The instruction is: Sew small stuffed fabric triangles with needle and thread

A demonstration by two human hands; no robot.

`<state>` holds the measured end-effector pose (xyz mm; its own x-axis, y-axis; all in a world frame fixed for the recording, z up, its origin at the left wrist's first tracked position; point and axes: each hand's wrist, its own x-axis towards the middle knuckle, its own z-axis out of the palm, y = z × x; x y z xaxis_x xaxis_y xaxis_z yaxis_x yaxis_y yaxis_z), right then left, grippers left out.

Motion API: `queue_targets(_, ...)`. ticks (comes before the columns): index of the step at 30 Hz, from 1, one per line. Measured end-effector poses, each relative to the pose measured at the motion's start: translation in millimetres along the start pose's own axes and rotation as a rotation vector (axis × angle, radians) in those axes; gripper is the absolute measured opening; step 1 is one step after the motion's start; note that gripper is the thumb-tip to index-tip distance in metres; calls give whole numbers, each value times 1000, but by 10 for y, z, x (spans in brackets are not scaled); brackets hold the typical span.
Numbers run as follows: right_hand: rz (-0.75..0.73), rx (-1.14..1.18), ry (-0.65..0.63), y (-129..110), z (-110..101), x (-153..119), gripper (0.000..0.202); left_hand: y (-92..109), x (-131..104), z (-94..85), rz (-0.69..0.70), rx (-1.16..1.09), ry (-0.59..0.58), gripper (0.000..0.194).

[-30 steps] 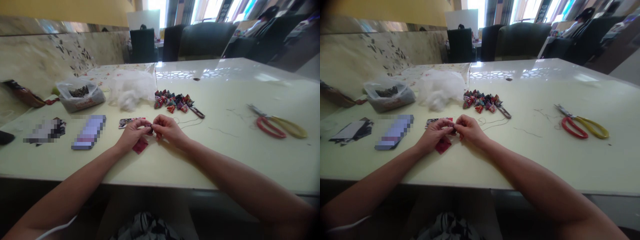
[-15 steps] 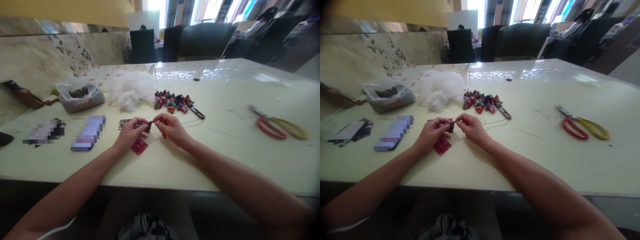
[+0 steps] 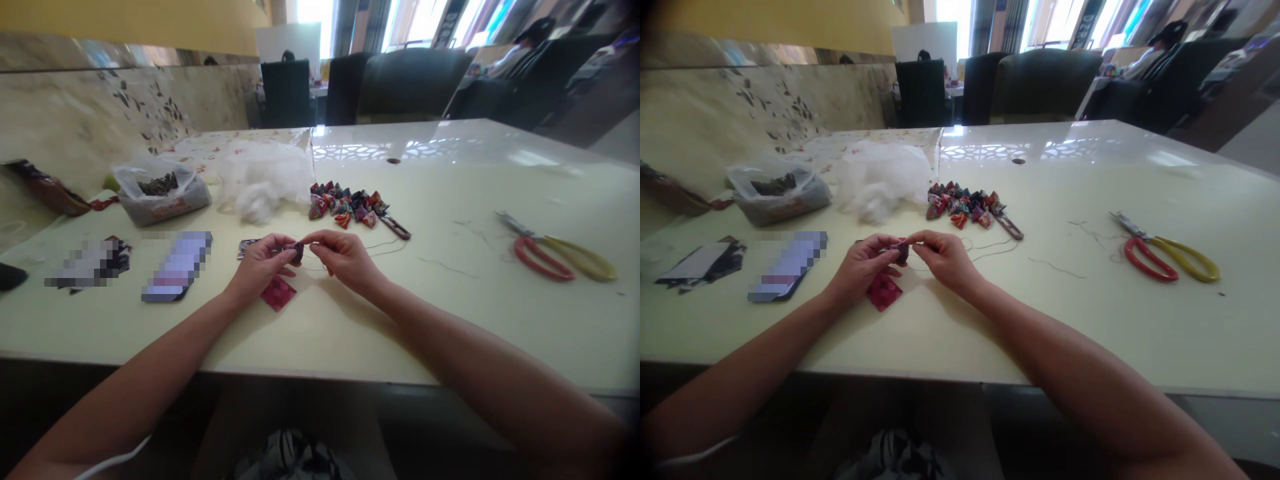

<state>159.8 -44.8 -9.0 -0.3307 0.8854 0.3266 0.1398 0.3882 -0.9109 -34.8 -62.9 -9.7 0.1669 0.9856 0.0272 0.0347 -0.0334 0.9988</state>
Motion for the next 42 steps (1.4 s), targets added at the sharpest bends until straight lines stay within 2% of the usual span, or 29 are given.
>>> queue_targets(14,-132,-105,-50,23,-7,11,20,23,-11,4,15,-21,-28,37)
queue_targets(24,-132,-191,-110,9,-10,2,14,15,-21,20,81,28,-47,35)
queue_targets(30,-161,-191,-125,7,-11,1,10,11,-21,26,57,37,-63,37)
queue_targets(36,-25,-4,-47,-6,-23,3,12,-15,-1,8,75,75,-30,39)
queue_targets(42,234,301,-41,-6,-26,37,19,-9,-21,15,120,142,-36,37)
